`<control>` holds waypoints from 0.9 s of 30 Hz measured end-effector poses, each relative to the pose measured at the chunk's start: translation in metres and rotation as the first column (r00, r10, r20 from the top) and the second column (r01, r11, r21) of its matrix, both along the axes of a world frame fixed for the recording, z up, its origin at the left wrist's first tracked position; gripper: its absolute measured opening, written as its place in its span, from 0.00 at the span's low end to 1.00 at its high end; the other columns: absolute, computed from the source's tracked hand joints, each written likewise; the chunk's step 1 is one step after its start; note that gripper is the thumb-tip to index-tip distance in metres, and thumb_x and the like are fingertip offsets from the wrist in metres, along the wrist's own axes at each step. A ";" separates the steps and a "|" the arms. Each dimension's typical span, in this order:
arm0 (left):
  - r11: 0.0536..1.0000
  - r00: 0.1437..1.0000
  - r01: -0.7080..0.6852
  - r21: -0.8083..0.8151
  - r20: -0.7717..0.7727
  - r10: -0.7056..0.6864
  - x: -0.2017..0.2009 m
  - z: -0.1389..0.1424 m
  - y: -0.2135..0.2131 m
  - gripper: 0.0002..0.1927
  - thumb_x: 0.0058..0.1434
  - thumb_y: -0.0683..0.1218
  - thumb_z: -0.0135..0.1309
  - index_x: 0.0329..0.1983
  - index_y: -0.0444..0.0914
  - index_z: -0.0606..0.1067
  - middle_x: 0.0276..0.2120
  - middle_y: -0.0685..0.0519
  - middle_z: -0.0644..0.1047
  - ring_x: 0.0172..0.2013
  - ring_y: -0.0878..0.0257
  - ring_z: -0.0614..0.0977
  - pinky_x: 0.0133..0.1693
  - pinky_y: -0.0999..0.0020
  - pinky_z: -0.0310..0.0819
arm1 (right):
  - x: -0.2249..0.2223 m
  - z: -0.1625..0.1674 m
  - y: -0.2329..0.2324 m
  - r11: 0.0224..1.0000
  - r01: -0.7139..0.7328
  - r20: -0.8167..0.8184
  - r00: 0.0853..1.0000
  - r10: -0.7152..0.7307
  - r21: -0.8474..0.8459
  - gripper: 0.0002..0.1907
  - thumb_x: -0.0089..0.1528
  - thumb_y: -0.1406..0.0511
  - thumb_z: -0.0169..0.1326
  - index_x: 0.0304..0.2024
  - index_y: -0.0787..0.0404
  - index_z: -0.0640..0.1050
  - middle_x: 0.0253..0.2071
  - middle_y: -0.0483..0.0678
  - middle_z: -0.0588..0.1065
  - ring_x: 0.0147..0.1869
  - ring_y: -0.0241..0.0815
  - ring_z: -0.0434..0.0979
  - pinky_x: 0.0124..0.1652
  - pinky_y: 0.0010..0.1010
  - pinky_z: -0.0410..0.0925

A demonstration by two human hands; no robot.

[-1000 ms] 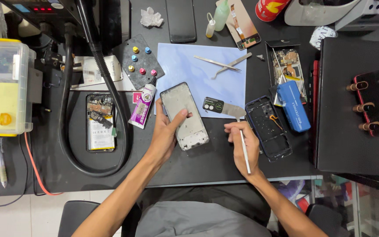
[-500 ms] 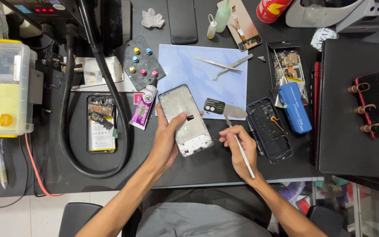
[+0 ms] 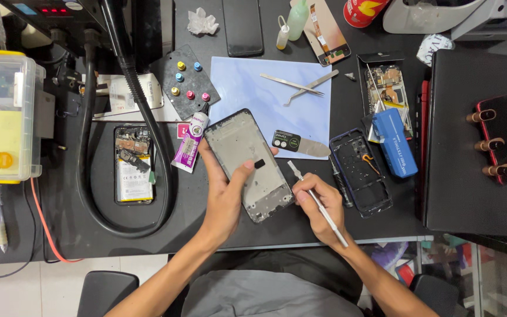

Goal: The person uses a white plastic spudger to pry and separate the screen assembly from the frame of a disassembled smartphone. They work along the edges of the device to release the internal adhesive, carefully lifting the screen while holding the phone body steady on the workbench.

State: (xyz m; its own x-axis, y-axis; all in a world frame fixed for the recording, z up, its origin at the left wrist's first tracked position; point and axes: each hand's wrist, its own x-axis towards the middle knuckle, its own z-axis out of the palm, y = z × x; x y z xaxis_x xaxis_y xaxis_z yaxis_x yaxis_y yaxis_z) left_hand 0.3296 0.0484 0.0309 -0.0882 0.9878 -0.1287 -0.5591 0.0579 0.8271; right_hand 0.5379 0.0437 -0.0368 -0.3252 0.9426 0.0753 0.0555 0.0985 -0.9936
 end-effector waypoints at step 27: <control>0.980 0.969 -0.183 -0.082 -0.185 0.166 0.000 -0.068 0.000 0.29 0.67 0.38 0.41 0.69 0.37 0.49 0.46 0.42 0.80 0.42 0.60 0.83 0.44 0.66 0.79 | 0.005 -0.015 0.010 0.876 -0.012 -0.580 0.753 -0.310 -0.483 0.24 0.75 0.50 0.34 0.35 0.60 0.67 0.29 0.52 0.71 0.32 0.40 0.67 0.34 0.31 0.62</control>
